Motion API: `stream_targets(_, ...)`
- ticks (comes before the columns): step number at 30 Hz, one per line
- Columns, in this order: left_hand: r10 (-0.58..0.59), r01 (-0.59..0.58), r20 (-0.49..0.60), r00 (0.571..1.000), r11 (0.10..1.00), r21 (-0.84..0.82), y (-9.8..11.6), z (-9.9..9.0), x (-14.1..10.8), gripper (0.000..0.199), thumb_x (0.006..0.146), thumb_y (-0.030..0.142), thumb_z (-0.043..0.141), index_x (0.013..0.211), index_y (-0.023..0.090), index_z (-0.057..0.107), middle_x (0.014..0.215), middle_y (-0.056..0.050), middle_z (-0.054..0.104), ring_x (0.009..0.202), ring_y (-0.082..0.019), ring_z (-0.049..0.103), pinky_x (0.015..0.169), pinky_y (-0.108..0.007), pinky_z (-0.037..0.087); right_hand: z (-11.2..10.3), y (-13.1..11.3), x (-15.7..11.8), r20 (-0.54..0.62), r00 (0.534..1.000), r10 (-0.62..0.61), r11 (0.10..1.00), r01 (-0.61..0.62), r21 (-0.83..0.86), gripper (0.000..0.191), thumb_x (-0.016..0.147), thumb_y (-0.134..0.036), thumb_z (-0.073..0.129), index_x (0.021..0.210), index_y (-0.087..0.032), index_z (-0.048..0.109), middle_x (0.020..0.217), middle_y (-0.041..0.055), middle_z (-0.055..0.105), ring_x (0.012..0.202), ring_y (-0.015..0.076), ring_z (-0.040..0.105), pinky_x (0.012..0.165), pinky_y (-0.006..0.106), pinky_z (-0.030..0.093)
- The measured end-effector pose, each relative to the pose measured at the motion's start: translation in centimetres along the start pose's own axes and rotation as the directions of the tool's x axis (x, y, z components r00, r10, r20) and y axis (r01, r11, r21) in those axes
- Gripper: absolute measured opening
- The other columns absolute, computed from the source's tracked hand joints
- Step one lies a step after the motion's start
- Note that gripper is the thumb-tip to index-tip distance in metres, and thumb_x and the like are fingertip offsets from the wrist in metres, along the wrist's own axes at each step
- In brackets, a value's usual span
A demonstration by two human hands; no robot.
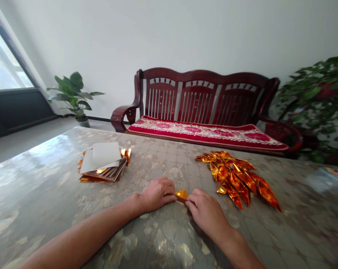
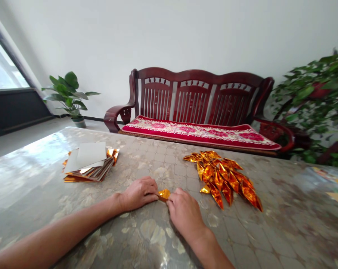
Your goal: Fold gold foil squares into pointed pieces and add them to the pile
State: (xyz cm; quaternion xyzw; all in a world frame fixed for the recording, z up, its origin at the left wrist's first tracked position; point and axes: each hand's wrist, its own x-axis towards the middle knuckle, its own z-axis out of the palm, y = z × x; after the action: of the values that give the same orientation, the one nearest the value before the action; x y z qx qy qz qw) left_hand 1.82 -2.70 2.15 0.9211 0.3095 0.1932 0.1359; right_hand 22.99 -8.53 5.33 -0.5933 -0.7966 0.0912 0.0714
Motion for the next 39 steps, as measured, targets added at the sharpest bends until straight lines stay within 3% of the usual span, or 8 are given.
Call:
stream_targets(7,-0.304,0.303,-0.016,0.953,0.953,-0.016,1.3,0.2,1.1,0.018,0.087,0.032,0.062,0.075,0.021,0.070,0.077,0.000,0.068,0.080,-0.016,0.062,0.071,-0.024,0.043,0.7,1.2,0.8,-0.038,0.995,0.092,0.993,-0.089,0.076,0.017,0.091,-0.017,0.055,0.077,-0.021,0.064,0.084,0.0005,0.066,0.080,0.0159,0.062,0.067,0.026,0.032)
stream_targets(14,-0.398,0.400,0.066,0.915,0.916,-0.022,1.8,0.1,1.6,0.009,0.081,0.028,0.063,0.078,0.022,0.068,0.082,0.000,0.069,0.076,-0.016,0.063,0.062,-0.023,0.040,1.2,1.2,1.0,-0.043,0.990,0.133,0.988,-0.128,0.088,0.014,0.088,-0.016,0.055,0.076,-0.022,0.059,0.081,-0.0004,0.067,0.078,0.0162,0.061,0.064,0.027,0.030)
stream_targets(19,-0.351,0.351,0.022,0.936,0.936,-0.024,1.9,0.1,1.1,0.011,0.084,0.026,0.064,0.095,0.024,0.065,0.093,0.001,0.067,0.083,-0.017,0.064,0.067,-0.023,0.044,1.3,1.2,0.7,-0.138,0.986,0.097,0.993,-0.087,0.076,0.006,0.088,-0.017,0.060,0.090,-0.022,0.058,0.091,-0.0006,0.067,0.085,0.0170,0.061,0.067,0.027,0.034)
stream_targets(23,-0.226,0.231,-0.075,0.971,0.970,0.072,2.2,0.8,0.6,0.010,0.093,0.027,0.059,0.101,0.025,0.065,0.111,-0.001,0.064,0.101,-0.018,0.061,0.080,-0.026,0.047,1.3,0.9,0.4,-0.226,0.967,-0.118,0.984,0.083,-0.160,0.013,0.089,-0.010,0.060,0.083,-0.022,0.061,0.092,0.0020,0.064,0.092,0.0210,0.056,0.076,0.030,0.036)
stream_targets(26,-0.078,0.085,-0.046,0.996,0.974,0.209,2.1,1.4,0.2,0.019,0.100,0.028,0.051,0.090,0.022,0.067,0.107,-0.002,0.066,0.098,-0.019,0.059,0.083,-0.029,0.047,1.3,0.6,0.2,-0.215,0.954,-0.209,0.960,0.158,-0.233,0.014,0.090,-0.012,0.062,0.080,-0.022,0.063,0.086,0.0018,0.064,0.088,0.0219,0.055,0.076,0.033,0.036)
stream_targets(30,0.069,-0.075,0.029,0.997,0.946,0.315,2.0,1.4,-0.4,0.017,0.100,0.027,0.051,0.094,0.019,0.065,0.095,-0.002,0.067,0.092,-0.019,0.059,0.081,-0.032,0.047,1.5,0.2,-0.1,-0.209,0.954,-0.216,0.952,0.159,-0.260,0.008,0.087,-0.015,0.068,0.081,-0.021,0.066,0.086,0.0032,0.066,0.086,0.0231,0.057,0.075,0.035,0.036)
stream_targets(35,0.071,-0.109,0.109,0.991,0.911,0.397,2.6,0.8,-0.4,0.006,0.096,0.022,0.059,0.096,0.017,0.062,0.090,-0.003,0.066,0.083,-0.021,0.059,0.074,-0.033,0.047,2.3,-0.4,-0.3,-0.204,0.952,-0.227,0.924,0.144,-0.355,0.018,0.086,-0.003,0.061,0.082,-0.019,0.067,0.083,0.0057,0.068,0.080,0.0233,0.059,0.073,0.036,0.037)
stream_targets(39,0.064,-0.107,0.108,0.992,0.885,0.453,3.0,1.1,-0.3,0.001,0.093,0.018,0.061,0.093,0.017,0.060,0.087,-0.003,0.065,0.079,-0.022,0.059,0.070,-0.035,0.047,2.8,-0.5,-0.4,-0.246,0.939,-0.240,0.919,0.138,-0.369,0.020,0.085,-0.001,0.060,0.079,-0.019,0.065,0.078,0.0053,0.067,0.075,0.0231,0.061,0.069,0.035,0.036)
